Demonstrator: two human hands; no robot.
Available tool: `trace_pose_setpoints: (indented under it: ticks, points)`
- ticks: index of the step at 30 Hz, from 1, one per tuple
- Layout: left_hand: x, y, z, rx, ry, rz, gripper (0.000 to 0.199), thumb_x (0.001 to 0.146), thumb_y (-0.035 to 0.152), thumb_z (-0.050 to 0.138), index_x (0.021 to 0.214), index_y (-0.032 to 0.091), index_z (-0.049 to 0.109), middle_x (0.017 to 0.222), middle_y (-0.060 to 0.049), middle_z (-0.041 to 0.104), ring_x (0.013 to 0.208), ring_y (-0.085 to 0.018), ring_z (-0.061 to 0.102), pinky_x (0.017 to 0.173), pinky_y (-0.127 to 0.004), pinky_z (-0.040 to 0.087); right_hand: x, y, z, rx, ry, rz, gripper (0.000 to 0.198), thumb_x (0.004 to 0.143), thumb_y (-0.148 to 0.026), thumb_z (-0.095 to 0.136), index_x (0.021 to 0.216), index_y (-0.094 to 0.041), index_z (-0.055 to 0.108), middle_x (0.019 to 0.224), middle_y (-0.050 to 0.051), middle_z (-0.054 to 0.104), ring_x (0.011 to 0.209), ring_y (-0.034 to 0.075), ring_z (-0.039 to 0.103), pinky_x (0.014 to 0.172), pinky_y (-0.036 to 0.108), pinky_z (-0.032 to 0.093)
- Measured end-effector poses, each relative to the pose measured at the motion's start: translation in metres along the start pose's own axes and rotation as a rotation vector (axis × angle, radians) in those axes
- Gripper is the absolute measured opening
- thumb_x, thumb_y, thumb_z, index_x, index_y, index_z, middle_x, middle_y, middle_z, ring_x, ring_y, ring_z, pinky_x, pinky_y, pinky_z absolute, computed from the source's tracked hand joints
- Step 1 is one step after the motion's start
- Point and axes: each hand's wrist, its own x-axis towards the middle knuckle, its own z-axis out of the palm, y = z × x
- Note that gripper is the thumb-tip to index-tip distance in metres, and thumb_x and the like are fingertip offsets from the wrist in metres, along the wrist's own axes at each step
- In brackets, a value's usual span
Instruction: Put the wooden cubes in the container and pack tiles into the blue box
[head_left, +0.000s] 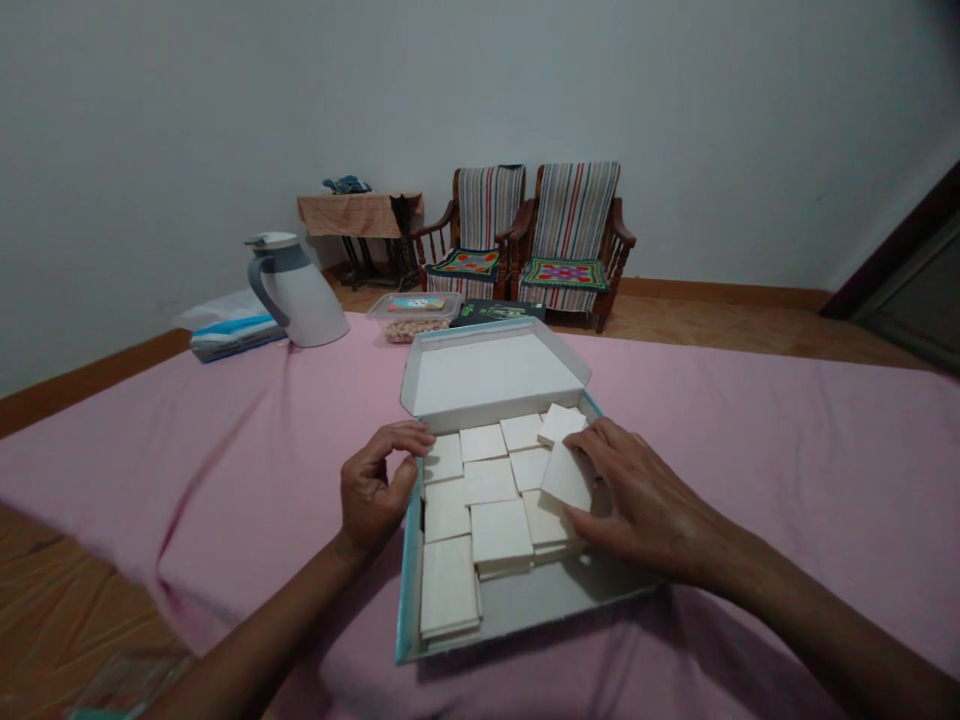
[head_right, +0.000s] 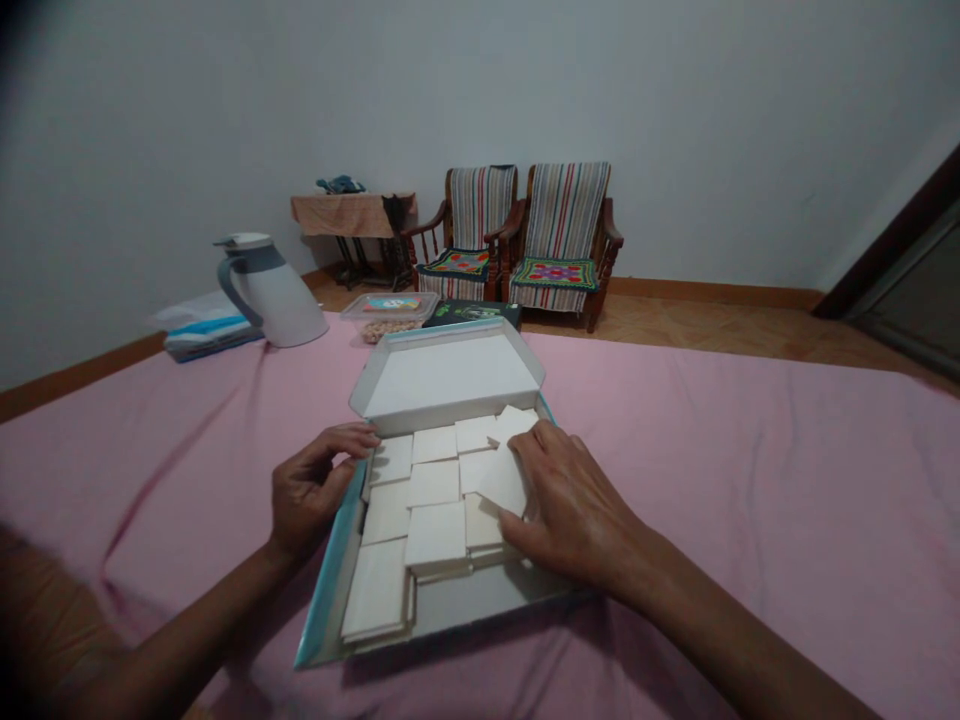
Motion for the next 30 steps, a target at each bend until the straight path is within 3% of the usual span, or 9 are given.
trace_pose_setpoints:
  ticks: [13,17,24,30]
  points:
    - [0.018,-0.011,0.028,-0.102,-0.064,-0.068,0.013,0.074,0.011,0.051,0.072,0.017,0.063,0.084,-0.006,0.07,0.1,-0.025,0.063,0.094,-0.043,0.047,-0.016,0.023,-0.018,0.217,0.242,0.127,0.039,0.076,-0.028,0.061,0.113,-0.022,0.05,0.109,0.008,0.054,0.096,0.022,0.053,0.082,0.039,0.047]
    - [0.021,-0.013,0.026,-0.107,-0.09,-0.059,0.014,0.075,0.01,0.052,0.071,0.017,0.063,0.083,-0.005,0.069,0.1,-0.024,0.063,0.094,-0.042,0.047,-0.015,0.031,-0.015,0.273,0.323,0.155,0.044,0.076,-0.032,0.062,0.118,-0.022,0.051,0.115,0.009,0.057,0.097,0.023,0.055,0.082,0.039,0.048]
    - [0.019,-0.014,0.026,-0.113,-0.084,-0.047,0.014,0.076,0.011,0.051,0.073,0.017,0.064,0.084,-0.006,0.069,0.101,-0.025,0.062,0.094,-0.043,0.046,-0.009,0.053,0.003,0.573,0.522,0.319,0.05,0.08,-0.044,0.059,0.122,-0.018,0.052,0.115,0.011,0.06,0.098,0.023,0.058,0.08,0.038,0.049]
    - [0.021,-0.016,0.026,-0.117,-0.089,-0.025,0.014,0.078,0.012,0.053,0.074,0.017,0.065,0.083,-0.006,0.069,0.099,-0.024,0.062,0.092,-0.042,0.047,-0.009,0.061,0.012,0.513,0.464,0.336,0.046,0.078,-0.041,0.062,0.118,-0.021,0.055,0.121,0.01,0.058,0.099,0.023,0.057,0.081,0.038,0.049]
